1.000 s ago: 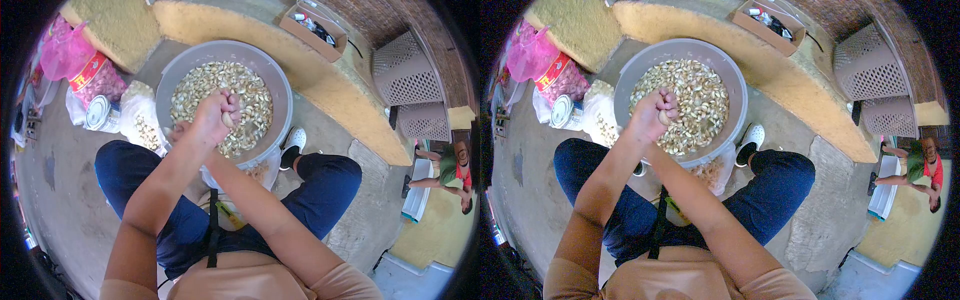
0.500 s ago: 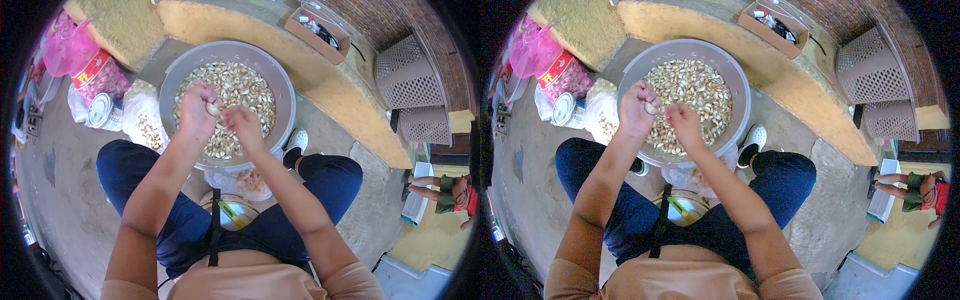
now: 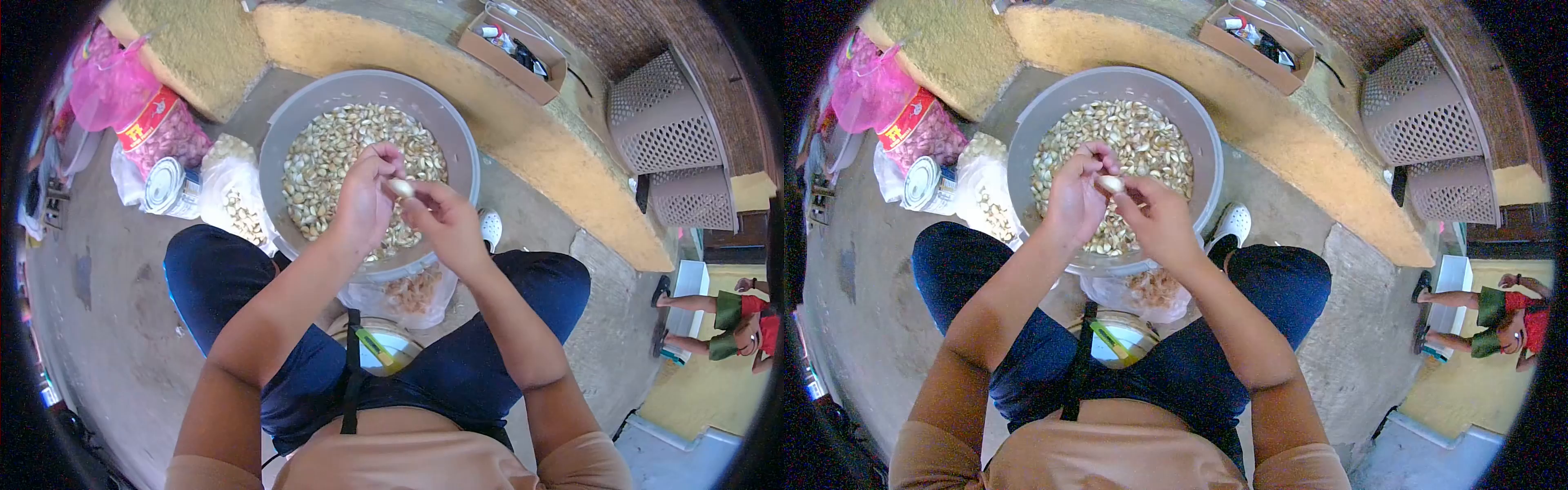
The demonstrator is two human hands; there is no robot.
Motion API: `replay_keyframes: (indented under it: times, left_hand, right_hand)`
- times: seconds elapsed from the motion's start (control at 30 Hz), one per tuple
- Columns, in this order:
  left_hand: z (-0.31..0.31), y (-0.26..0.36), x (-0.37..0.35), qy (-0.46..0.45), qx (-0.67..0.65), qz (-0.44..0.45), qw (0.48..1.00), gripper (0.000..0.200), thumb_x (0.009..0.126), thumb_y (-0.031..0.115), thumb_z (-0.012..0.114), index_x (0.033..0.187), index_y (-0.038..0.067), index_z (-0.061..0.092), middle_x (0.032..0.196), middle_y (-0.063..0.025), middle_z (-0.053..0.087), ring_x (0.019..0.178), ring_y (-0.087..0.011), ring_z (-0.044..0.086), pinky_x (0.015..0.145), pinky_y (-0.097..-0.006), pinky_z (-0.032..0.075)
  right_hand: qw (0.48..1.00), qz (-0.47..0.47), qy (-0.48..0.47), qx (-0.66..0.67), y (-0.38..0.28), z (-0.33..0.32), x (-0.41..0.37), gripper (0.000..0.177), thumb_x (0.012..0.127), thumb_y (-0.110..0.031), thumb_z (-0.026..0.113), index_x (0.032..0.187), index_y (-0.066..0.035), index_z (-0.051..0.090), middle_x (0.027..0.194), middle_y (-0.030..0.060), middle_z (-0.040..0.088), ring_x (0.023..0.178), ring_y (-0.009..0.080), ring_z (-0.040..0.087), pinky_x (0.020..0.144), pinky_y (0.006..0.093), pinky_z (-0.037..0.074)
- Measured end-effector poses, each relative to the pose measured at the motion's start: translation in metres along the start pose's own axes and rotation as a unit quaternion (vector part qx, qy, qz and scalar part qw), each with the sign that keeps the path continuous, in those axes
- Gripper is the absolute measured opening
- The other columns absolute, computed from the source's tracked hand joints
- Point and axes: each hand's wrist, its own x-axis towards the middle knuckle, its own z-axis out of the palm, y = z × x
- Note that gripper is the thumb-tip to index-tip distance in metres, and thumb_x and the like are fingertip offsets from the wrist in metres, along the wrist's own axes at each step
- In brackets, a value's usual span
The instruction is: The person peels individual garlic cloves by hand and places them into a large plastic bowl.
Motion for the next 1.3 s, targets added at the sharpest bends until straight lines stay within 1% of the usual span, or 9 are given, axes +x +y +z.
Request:
replay_keyframes:
  times: [0.13,0.2,0.4,0.5,0.6,0.8,1.1,1.17,1.3]
  left_hand:
    - [0.002,0.014,-0.002,-0.057,0.191,0.006,0.980,0.018,0.076,0.007,0.050,0.092,0.001,0.053,0.082,-0.0063,0.055,0.078,-0.0155,0.053,0.071,-0.0267,0.042]
    - [-0.003,0.014,-0.003,-0.130,0.341,0.044,0.930,0.018,0.076,0.007,0.054,0.093,0.001,0.057,0.085,-0.0074,0.058,0.079,-0.0164,0.056,0.073,-0.0277,0.044]
    - [0.003,0.017,-0.011,-0.145,0.595,0.221,0.759,0.017,0.074,0.002,0.057,0.090,0.002,0.059,0.085,-0.0093,0.059,0.076,-0.0179,0.058,0.067,-0.0263,0.045]
    - [0.005,0.017,-0.011,-0.147,0.615,0.287,0.720,0.016,0.072,0.002,0.058,0.088,0.002,0.059,0.081,-0.0104,0.058,0.075,-0.0200,0.058,0.067,-0.0270,0.045]
    - [0.008,0.014,-0.012,-0.123,0.600,0.314,0.726,0.011,0.070,0.005,0.057,0.081,0.004,0.058,0.077,-0.0103,0.057,0.072,-0.0258,0.056,0.064,-0.0322,0.044]
    - [0.001,0.014,-0.009,-0.133,0.669,0.405,0.608,0.007,0.066,0.007,0.059,0.071,0.007,0.054,0.070,-0.0064,0.054,0.065,-0.0247,0.053,0.064,-0.0349,0.041]
    - [0.003,0.019,-0.008,-0.138,0.691,0.408,0.581,0.012,0.059,0.010,0.059,0.063,0.006,0.049,0.061,-0.0064,0.049,0.060,-0.0241,0.050,0.061,-0.0343,0.039]
    - [0.002,0.019,-0.009,-0.144,0.687,0.369,0.609,0.013,0.059,0.010,0.060,0.061,0.006,0.048,0.060,-0.0068,0.048,0.060,-0.0247,0.050,0.060,-0.0343,0.038]
    - [0.001,0.020,-0.011,-0.148,0.667,0.296,0.668,0.015,0.059,0.010,0.060,0.059,0.004,0.046,0.058,-0.0080,0.047,0.056,-0.0251,0.049,0.056,-0.0336,0.038]
  right_hand:
    - [0.991,0.072,0.011,0.113,-0.010,-0.020,-0.005,0.023,0.083,-0.009,0.051,0.101,0.004,0.052,0.081,0.0072,0.059,0.068,0.0107,0.056,0.060,0.0232,0.047]
    - [0.984,0.083,0.023,0.154,-0.010,-0.029,-0.006,0.023,0.082,-0.008,0.052,0.101,0.005,0.052,0.080,0.0070,0.059,0.067,0.0103,0.055,0.060,0.0227,0.046]
    - [0.977,0.108,0.007,0.186,-0.017,-0.037,-0.007,0.023,0.082,-0.010,0.052,0.100,0.004,0.053,0.079,0.0067,0.058,0.065,0.0103,0.054,0.060,0.0230,0.046]
    - [0.979,0.106,0.002,0.177,-0.018,-0.036,-0.005,0.023,0.082,-0.011,0.052,0.099,0.004,0.054,0.079,0.0067,0.058,0.065,0.0104,0.055,0.060,0.0229,0.046]
    - [0.982,0.097,0.006,0.160,-0.019,-0.035,-0.005,0.023,0.082,-0.011,0.052,0.099,0.004,0.054,0.079,0.0067,0.058,0.065,0.0104,0.055,0.060,0.0228,0.047]
    - [0.987,0.073,0.006,0.146,-0.014,-0.031,-0.005,0.022,0.082,-0.009,0.053,0.101,0.003,0.054,0.080,0.0064,0.058,0.065,0.0101,0.055,0.059,0.0219,0.046]
    - [0.994,-0.077,0.012,-0.082,-0.014,-0.016,-0.007,0.023,0.082,-0.006,0.050,0.104,-0.003,0.054,0.074,0.0054,0.055,0.058,0.0092,0.052,0.054,0.0226,0.044]
    - [0.986,-0.085,-0.014,-0.142,-0.018,-0.020,-0.007,0.024,0.084,-0.005,0.048,0.107,-0.001,0.053,0.074,0.0025,0.053,0.061,0.0081,0.050,0.055,0.0216,0.043]
    - [0.997,0.010,-0.061,-0.047,-0.016,-0.023,-0.006,0.024,0.085,-0.007,0.046,0.107,-0.001,0.053,0.071,0.0018,0.051,0.058,0.0075,0.047,0.052,0.0218,0.042]
